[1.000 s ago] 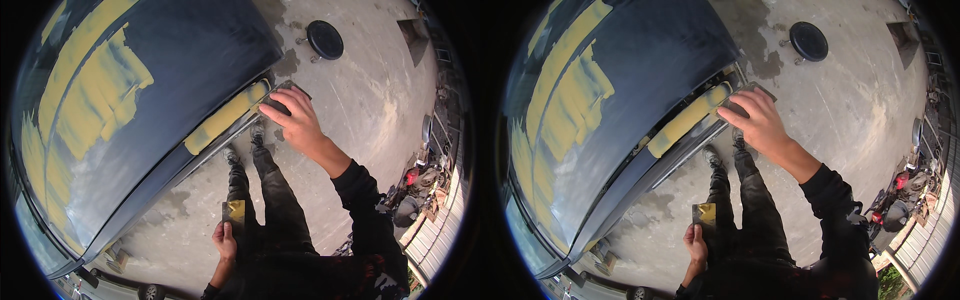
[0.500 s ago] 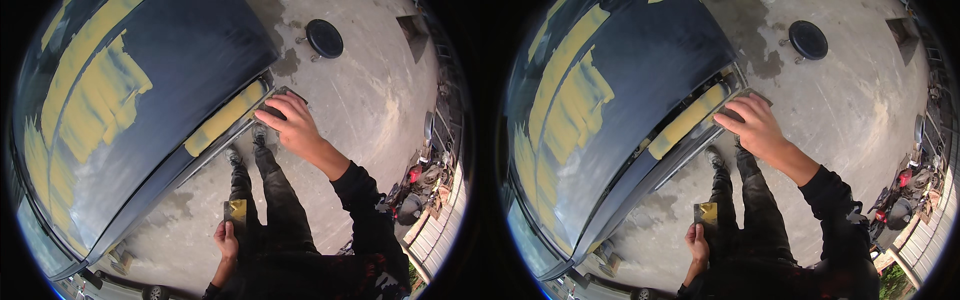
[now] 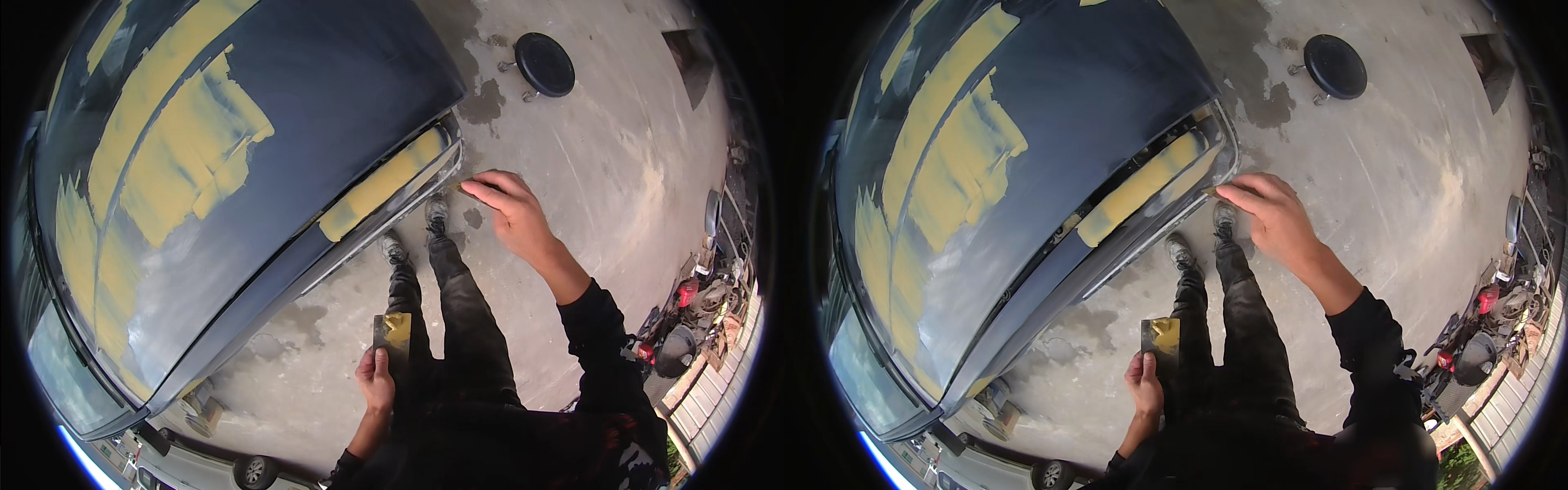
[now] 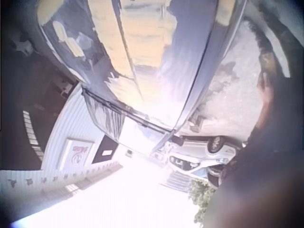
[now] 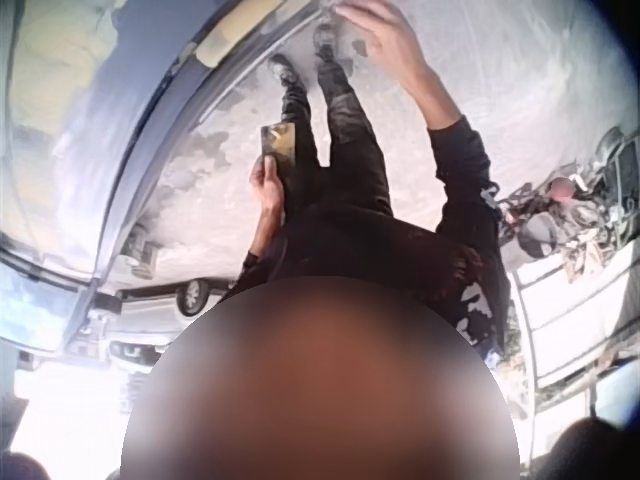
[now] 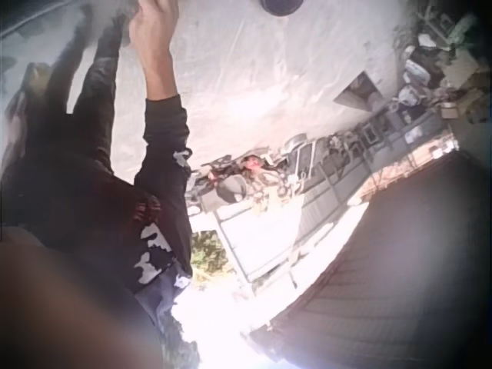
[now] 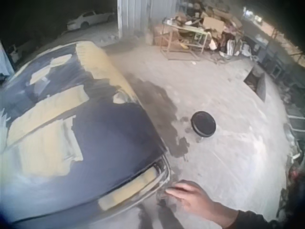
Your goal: The person uses two metal spreaders to apply yellow body filler onto the hood and front bumper of a dark-colored car. They spread the filler in smooth strokes across multiple areas, then briefly touch the surface with their hand.
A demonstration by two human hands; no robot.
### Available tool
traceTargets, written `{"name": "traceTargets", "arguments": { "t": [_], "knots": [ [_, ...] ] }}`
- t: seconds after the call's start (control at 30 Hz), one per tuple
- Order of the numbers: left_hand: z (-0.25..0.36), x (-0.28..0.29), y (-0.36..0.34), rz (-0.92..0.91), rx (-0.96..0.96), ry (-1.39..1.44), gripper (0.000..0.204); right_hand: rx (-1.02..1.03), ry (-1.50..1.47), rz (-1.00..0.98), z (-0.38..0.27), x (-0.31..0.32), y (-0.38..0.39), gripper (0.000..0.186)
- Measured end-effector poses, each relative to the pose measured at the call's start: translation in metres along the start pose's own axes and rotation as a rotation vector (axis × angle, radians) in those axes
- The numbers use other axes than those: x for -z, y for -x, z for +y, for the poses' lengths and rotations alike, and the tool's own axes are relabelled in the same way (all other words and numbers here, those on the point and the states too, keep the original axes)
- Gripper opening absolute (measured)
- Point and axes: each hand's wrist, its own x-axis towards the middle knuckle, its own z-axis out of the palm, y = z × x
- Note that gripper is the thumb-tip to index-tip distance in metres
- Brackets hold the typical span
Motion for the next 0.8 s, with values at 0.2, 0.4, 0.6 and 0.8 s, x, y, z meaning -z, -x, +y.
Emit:
{"name": "traceTargets", "arguments": {
  "t": [0.2,0.4,0.6,0.8],
  "knots": [
    [0.036,-0.007,0.004,-0.056,-0.123,0.037,0.028,-0.288,-0.202,0.023,-0.023,0.016,0.076,0.044],
    [0.091,-0.046,0.001,-0.195,-0.283,0.069,0.028,-0.454,-0.215,0.18,-0.022,0.069,0.147,0.036],
    [0.177,-0.133,-0.007,-0.361,-0.518,0.034,0.027,-0.601,-0.255,0.488,0.018,0.121,0.171,0.031],
    [0.249,-0.258,-0.027,-0.442,-0.599,-0.085,0.028,-0.688,-0.482,0.658,0.11,0.17,0.151,0.032]
  ]
}}
